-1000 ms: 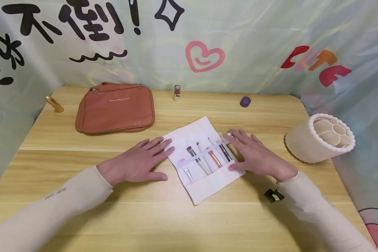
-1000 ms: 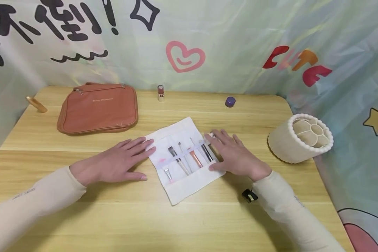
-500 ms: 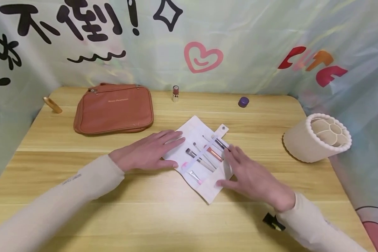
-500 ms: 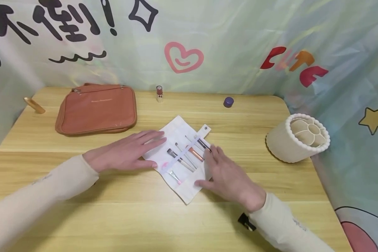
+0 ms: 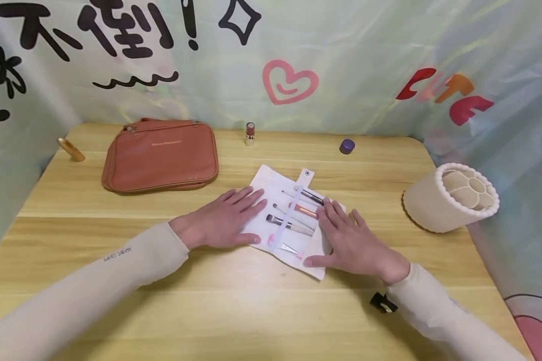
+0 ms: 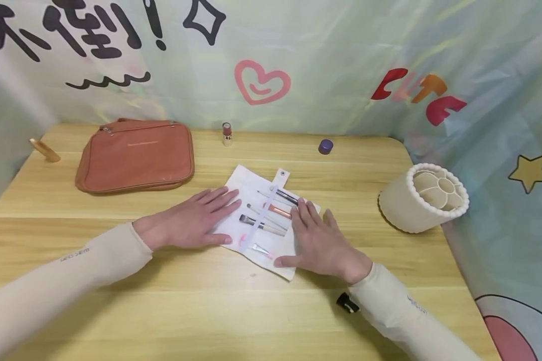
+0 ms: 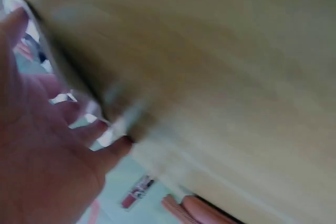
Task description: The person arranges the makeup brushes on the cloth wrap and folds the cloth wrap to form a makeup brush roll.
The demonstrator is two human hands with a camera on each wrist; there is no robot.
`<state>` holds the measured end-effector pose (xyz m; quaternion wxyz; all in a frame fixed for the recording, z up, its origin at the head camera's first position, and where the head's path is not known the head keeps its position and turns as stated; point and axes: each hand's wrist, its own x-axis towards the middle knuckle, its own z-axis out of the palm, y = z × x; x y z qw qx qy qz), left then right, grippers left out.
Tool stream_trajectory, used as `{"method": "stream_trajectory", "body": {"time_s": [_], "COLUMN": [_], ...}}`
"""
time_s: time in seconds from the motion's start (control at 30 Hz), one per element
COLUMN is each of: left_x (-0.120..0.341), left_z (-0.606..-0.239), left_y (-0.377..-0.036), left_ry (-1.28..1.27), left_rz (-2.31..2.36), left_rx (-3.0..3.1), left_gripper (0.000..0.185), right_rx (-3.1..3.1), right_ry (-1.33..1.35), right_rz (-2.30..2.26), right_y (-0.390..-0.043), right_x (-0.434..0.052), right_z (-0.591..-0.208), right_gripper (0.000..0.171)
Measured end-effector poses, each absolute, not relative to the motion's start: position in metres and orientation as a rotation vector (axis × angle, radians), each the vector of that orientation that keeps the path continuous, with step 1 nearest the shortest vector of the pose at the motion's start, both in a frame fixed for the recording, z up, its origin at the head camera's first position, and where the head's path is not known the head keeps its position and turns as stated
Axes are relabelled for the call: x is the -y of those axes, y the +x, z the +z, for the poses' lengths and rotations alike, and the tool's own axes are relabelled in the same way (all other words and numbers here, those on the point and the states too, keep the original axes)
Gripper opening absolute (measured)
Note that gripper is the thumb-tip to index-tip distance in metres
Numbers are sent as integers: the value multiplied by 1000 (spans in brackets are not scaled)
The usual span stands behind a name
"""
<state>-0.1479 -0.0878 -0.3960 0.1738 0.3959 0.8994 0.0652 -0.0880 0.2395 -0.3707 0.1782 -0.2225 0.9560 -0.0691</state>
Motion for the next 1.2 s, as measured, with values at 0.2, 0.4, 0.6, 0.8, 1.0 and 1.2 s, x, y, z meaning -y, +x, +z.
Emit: {"method": "stream_trajectory", "body": {"time_s": [0.2,0.4,0.6,0.8,1.0,1.2], "left_x": [93,98,102,109,113,111], "left_z": [-390,-388,-386,-383,-384,-386], "left_y": [-129,-112,-104,-108,-108,-107], "left_ry": [1093,1081,1124,1187,1176,1229], "left_rz": [172,159,156,180,204,192], "left_rx": [-2560,-2572,-2591,-2581,-2562,-2623], "left_gripper": [88,88,89,97,92,74], "right_rx": [-2621,-2595,-2589,-2561,-2451,-2514], "right_ry": [-670,-651,-683,-772,-860,-992], "right_rz": [-281,-451,-480,-542,-581,-564], "right_y": [-112,-120,-122,-120,-116,-115], "right_x": [-255,-268,-274,-279,-288,-291], "right_z": [-372,-373,-372,-375,-379,-378], "right_gripper": [126,114,100,99,92,50]}}
